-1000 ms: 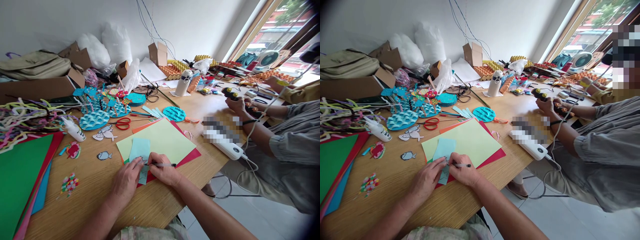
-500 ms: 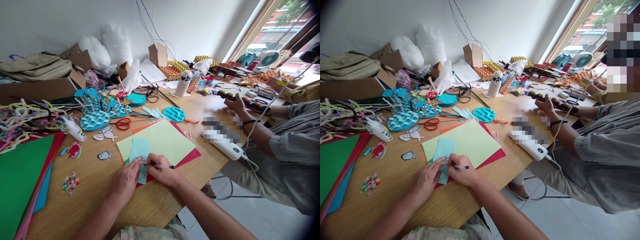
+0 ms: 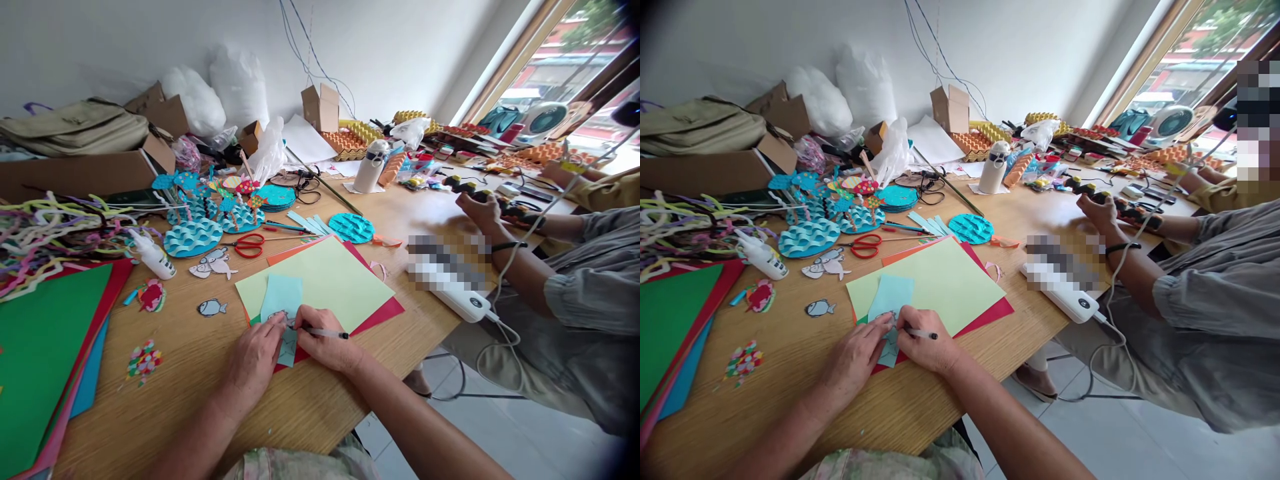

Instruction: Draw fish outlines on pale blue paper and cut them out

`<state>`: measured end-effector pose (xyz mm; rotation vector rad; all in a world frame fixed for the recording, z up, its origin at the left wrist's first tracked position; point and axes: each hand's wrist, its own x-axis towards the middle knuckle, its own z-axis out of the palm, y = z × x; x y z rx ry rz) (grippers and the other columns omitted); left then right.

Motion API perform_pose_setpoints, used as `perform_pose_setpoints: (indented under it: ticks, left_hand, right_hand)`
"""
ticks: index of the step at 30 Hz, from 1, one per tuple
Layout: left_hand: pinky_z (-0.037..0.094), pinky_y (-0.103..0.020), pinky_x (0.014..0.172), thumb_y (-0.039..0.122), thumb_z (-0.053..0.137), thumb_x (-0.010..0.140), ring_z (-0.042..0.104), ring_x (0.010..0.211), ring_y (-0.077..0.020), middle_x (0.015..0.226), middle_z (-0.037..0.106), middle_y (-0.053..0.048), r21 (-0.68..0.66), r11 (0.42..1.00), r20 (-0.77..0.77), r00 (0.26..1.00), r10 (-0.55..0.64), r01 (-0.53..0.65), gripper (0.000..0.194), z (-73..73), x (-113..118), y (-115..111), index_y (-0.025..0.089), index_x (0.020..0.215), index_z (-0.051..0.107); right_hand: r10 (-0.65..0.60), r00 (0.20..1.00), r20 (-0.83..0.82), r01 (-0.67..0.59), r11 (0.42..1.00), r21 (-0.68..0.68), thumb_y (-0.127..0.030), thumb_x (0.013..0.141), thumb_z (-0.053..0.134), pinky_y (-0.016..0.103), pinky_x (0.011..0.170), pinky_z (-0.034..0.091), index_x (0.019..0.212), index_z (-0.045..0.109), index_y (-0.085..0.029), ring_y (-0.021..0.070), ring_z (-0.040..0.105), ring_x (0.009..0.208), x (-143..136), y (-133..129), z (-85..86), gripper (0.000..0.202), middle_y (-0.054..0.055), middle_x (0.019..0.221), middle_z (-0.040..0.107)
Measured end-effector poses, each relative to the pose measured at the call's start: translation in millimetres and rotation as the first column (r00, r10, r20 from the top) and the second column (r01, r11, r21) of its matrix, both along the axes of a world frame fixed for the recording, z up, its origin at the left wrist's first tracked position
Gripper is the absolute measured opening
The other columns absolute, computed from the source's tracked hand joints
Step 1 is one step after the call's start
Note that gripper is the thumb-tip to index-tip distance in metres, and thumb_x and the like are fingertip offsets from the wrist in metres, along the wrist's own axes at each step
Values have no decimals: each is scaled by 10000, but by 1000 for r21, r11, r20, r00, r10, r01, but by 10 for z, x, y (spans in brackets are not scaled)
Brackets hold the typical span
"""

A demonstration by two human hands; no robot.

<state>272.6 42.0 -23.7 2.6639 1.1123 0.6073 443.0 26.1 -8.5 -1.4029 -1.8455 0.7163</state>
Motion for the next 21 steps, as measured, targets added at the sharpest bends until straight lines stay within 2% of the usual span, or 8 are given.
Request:
perform_pose_setpoints:
  ticks: [14,21]
  left_hand:
    - [513,-391,812,184,327,923,598,973,-218,1208,596,-70,25,1000,-38,999,16,-15,285,-23,-4,-3,173,1065,574]
    - [521,-386,803,185,321,921,610,961,-211,1191,607,-76,40,999,-37,999,10,-8,306,-14,-2,-2,176,1072,587]
  right_hand:
    - [8,1000,8,-8,999,-32,-78,562,385,201,505,291,646,433,-195,95,365,483,40,-5,92,152,-51,543,438]
    - [-26,993,-114,18,997,-70,-90,560,375,200,475,281,625,424,-199,96,348,465,61,-5,112,137,-56,520,425]
